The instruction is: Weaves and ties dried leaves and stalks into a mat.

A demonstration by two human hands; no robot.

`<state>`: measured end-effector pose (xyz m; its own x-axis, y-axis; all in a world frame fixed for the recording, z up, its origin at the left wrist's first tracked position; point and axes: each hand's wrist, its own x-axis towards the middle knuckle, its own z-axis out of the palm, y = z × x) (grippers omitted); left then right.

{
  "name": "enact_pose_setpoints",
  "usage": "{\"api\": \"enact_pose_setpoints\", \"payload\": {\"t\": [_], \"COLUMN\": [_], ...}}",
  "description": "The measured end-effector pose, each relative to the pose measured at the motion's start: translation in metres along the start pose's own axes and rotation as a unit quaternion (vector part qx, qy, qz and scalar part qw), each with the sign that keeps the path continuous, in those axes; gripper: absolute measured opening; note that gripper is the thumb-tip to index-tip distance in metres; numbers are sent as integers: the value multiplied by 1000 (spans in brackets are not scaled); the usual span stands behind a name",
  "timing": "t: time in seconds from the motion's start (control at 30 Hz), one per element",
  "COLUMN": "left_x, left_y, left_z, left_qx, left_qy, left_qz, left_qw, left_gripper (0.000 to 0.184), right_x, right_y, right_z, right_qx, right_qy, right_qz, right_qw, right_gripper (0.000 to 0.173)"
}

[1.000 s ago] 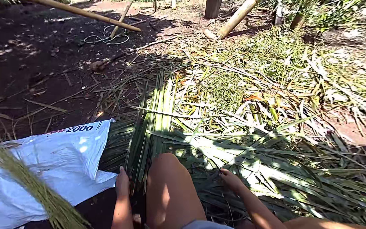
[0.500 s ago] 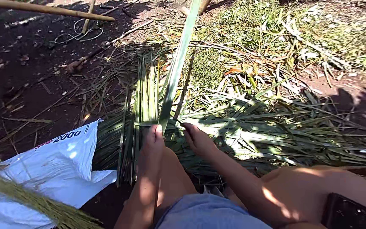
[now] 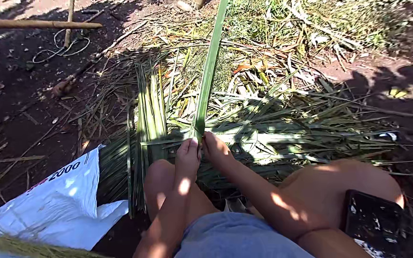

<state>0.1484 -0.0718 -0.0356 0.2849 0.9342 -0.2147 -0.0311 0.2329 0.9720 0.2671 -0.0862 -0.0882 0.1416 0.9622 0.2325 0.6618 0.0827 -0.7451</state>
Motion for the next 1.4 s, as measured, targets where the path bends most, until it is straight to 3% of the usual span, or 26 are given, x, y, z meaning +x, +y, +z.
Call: {"api": "enact_pose_setpoints", "payload": {"t": [0.2, 0.3, 0.37, 0.43, 0.47, 0.53, 0.57, 0.63, 0.77, 0.9, 1.03, 1.13, 1.27, 1.4], "left_x": [-6, -14, -18, -14, -12, -7, -5, -3, 5, 20, 47, 72, 97, 102], "left_y": [0, -7, -13, -17, -19, -21, -19, -13, -6, 7, 16, 15, 3, -8], "left_z": [5, 3, -3, -16, -25, -41, -47, -59, -108, -172, -222, -250, -277, -308], "left_qx": [-87, -96, -74, -45, -33, -19, -8, 32, 106, 181, 350, 459, 489, 485], "left_qy": [-27, -58, -72, -88, -98, -106, -101, -91, -135, -162, -109, -80, -40, 17], "left_qz": [-96, -157, -167, -167, -167, -168, -170, -189, -219, -182, -117, -86, -54, -73], "left_qw": [991, 981, 981, 981, 980, 980, 980, 977, 960, 953, 923, 880, 870, 872], "left_gripper": [30, 30, 30, 31, 31, 33, 33, 34, 32, 28, 22, 30, 36, 37], "right_x": [17, 34, 40, 45, 46, 45, 44, 43, 52, 69, 86, 88, 60, 4], "right_y": [8, 11, 35, 51, 55, 54, 56, 66, 91, 130, 146, 153, 172, 203], "right_z": [-7, -27, -36, -50, -55, -57, -54, -44, -48, -98, -179, -250, -344, -426], "right_qx": [-119, -173, -128, 39, 195, 450, 513, 575, 623, 588, 595, 546, 469, 393], "right_qy": [23, -11, 35, -27, -98, -194, -207, -216, -68, 0, 125, 177, 249, 311], "right_qz": [25, 154, 113, 76, 94, 153, 167, 170, 223, 174, 209, 243, 267, 323], "right_qw": [992, 973, 985, 996, 971, 858, 816, 771, 747, 790, 766, 782, 804, 802], "right_gripper": [15, 29, 28, 21, 16, 12, 11, 14, 19, 25, 21, 18, 17, 18]}}
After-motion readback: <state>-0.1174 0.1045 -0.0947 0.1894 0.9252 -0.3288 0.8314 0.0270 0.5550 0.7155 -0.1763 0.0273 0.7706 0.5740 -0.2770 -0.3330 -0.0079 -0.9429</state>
